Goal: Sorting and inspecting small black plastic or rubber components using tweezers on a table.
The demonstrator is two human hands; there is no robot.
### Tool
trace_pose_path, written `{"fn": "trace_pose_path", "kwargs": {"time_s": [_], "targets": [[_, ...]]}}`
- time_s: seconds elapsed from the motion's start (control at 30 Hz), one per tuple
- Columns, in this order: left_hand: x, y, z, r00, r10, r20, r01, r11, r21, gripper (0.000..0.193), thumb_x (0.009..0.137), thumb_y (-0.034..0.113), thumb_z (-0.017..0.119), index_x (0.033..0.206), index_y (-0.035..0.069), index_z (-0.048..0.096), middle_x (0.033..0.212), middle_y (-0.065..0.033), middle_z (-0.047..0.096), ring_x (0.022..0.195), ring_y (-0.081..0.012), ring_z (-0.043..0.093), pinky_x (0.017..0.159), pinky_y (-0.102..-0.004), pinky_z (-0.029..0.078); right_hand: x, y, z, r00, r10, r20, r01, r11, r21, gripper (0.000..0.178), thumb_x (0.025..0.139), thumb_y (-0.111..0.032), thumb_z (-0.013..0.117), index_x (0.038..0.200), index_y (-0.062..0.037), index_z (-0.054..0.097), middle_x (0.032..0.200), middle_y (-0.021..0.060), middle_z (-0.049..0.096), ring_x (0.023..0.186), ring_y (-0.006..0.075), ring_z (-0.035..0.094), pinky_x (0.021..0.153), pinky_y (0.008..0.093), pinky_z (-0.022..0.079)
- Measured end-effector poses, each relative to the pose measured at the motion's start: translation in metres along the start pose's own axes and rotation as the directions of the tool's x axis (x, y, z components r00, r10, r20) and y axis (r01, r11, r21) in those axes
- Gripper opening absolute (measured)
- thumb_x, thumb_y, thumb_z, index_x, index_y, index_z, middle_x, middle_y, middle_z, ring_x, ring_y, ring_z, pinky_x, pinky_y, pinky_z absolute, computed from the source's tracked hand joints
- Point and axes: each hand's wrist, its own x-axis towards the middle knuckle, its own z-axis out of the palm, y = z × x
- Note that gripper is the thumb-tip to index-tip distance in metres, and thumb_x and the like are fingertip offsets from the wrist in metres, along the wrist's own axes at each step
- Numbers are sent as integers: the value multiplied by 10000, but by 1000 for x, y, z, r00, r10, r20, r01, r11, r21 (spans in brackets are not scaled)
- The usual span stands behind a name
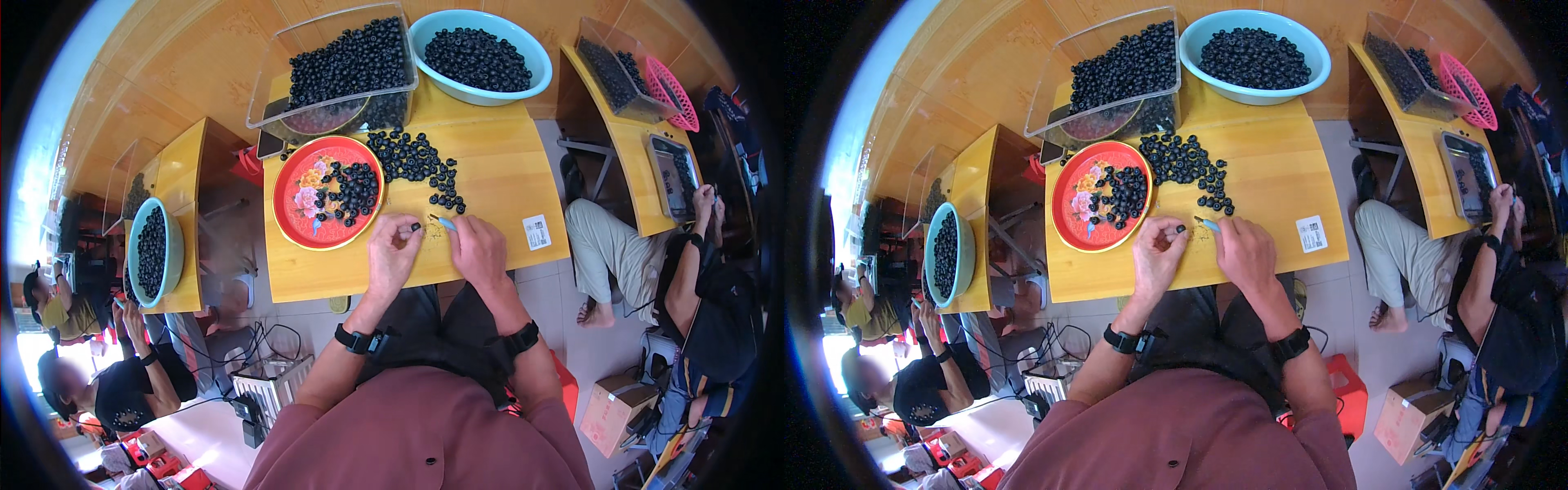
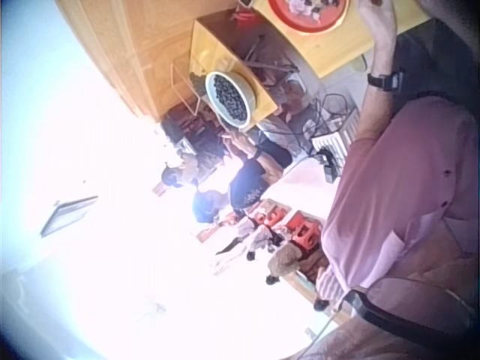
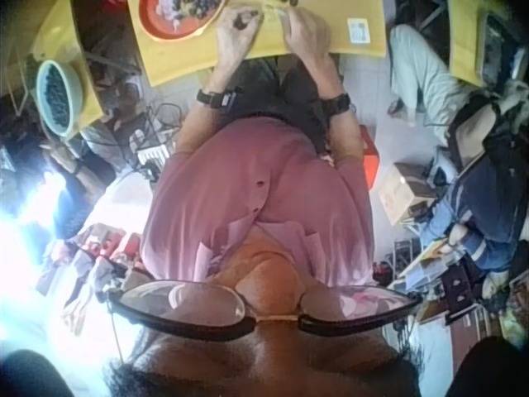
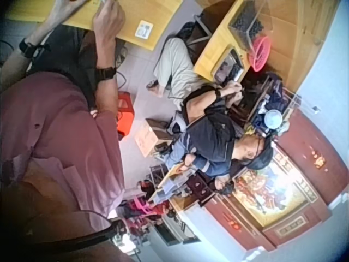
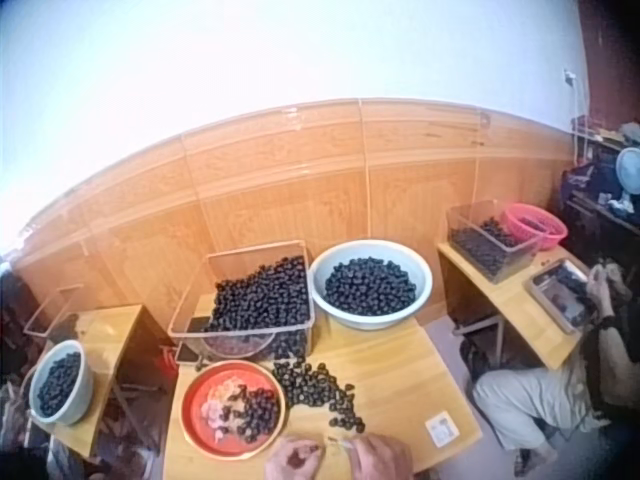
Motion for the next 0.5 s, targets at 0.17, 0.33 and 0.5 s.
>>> {"fn": "trace_pose_path", "kwargs": {"time_s": [0.17,0.33,0.5], "targets": [[1,4,2,996,-90,0,90,996,26,237,901,-32,790,1118,8,705,989,-71,686,837,-124,707,723,-261,576,-2,-5,-1,996,-82,19,82,995,-49,121,888,-117,714,853,-61,613,726,97,567,682,302,622,620,444,489],[2,12,2,999,-43,19,41,993,115,273,876,-45,800,1125,11,704,972,-80,690,845,-137,711,727,-269,581,-4,-8,0,989,-146,23,146,989,-35,118,881,-117,709,841,-68,610,716,89,540,671,285,600,610,435,473],[1,11,1,998,-43,44,39,995,88,289,865,-53,808,1127,17,709,982,-82,687,868,-148,713,748,-282,587,-5,-8,0,989,-146,32,148,987,-56,121,886,-120,705,835,-68,609,717,87,539,672,280,601,610,430,473]]}}
